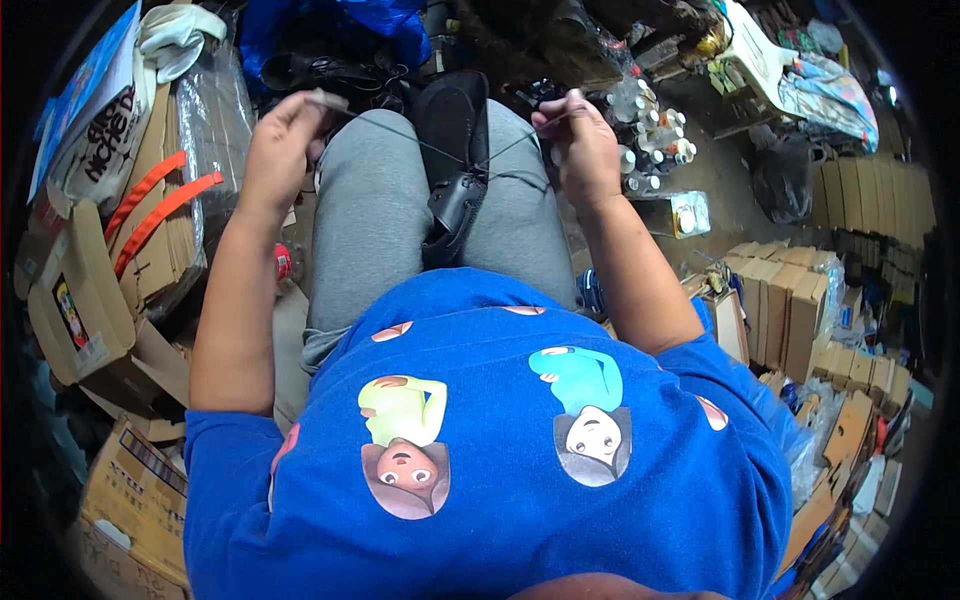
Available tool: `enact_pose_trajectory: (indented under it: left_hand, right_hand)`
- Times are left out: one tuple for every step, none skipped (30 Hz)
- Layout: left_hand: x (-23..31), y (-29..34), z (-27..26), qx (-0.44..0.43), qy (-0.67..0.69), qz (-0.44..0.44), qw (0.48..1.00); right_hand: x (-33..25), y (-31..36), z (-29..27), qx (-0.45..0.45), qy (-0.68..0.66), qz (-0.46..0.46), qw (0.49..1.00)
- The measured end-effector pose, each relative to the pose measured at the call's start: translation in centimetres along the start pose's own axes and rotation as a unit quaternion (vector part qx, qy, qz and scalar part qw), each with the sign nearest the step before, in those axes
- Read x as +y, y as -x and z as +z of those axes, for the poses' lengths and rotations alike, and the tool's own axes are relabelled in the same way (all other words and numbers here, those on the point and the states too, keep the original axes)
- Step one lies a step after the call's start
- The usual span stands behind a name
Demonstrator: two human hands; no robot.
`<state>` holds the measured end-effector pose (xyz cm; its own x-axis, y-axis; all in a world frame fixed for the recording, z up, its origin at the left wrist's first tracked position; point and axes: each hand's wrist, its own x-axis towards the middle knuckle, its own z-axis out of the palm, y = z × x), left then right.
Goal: The person is lacing a black shoe held in their lap.
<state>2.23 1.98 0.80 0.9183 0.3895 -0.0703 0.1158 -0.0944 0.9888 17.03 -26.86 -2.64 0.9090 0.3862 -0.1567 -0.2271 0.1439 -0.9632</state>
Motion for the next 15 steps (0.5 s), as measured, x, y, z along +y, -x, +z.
enact_pose_trajectory:
  left_hand:
    - [0.1,-0.3,1.2,0.012,0.233,-0.05,0.971]
    - [-0.6,-0.5,1.9,-0.036,0.351,-0.048,0.934]
    - [1.1,-0.2,3.8,-0.045,0.462,-0.093,0.881]
    - [1.7,0.1,5.0,-0.039,0.516,-0.114,0.848]
    - [2.0,0.2,5.6,-0.031,0.568,-0.132,0.812]
    - [-0.4,-0.9,2.8,-0.123,0.565,-0.117,0.808]
    - [-3.2,-1.7,0.3,-0.217,0.559,-0.107,0.793]
    - [-2.5,-1.7,0.3,-0.098,0.481,-0.165,0.856]
    - [-2.4,-1.6,0.7,-0.097,0.483,-0.167,0.854]
    - [-2.3,-1.5,1.3,-0.056,0.47,-0.196,0.859]
    - [-2.0,-1.7,2.0,-0.018,0.456,-0.224,0.861]
    - [-1.0,-2.0,2.7,0.037,0.432,-0.244,0.867]
    - [-0.5,-2.3,1.8,0.042,0.359,-0.256,0.897]
    - [-1.1,-2.7,-1.2,-0.026,0.2,-0.246,0.948]
    - [-2.4,-3.3,-4.8,-0.098,0.037,-0.229,0.968]
  right_hand:
    - [0.3,-0.3,0.1,0.009,-0.218,0.043,0.975]
    - [-0.3,-0.1,0.9,-0.013,-0.327,0.11,0.938]
    - [-0.2,0.2,0.6,-0.014,-0.325,0.113,0.939]
    - [0.0,0.3,0.2,-0.094,-0.385,0.158,0.905]
    - [-0.1,0.5,-0.2,-0.175,-0.439,0.203,0.858]
    - [-0.8,0.7,-0.5,-0.146,-0.32,0.206,0.913]
    - [-1.2,1.4,-1.4,-0.137,-0.25,0.17,0.943]
    - [-1.2,1.6,-1.9,-0.146,-0.239,0.17,0.945]
    - [-0.9,1.8,-2.4,-0.156,-0.227,0.169,0.946]
    - [-0.5,1.8,-3.0,-0.156,-0.226,0.171,0.946]
    - [-0.2,1.8,-3.4,-0.135,-0.249,0.195,0.939]
    - [-0.2,1.7,-4.0,-0.115,-0.271,0.218,0.931]
    - [-0.4,1.8,-4.7,-0.113,-0.271,0.216,0.931]
    - [-0.9,2.1,-5.1,-0.094,-0.191,0.253,0.944]
    - [-1.6,2.6,-5.9,-0.071,-0.107,0.286,0.95]
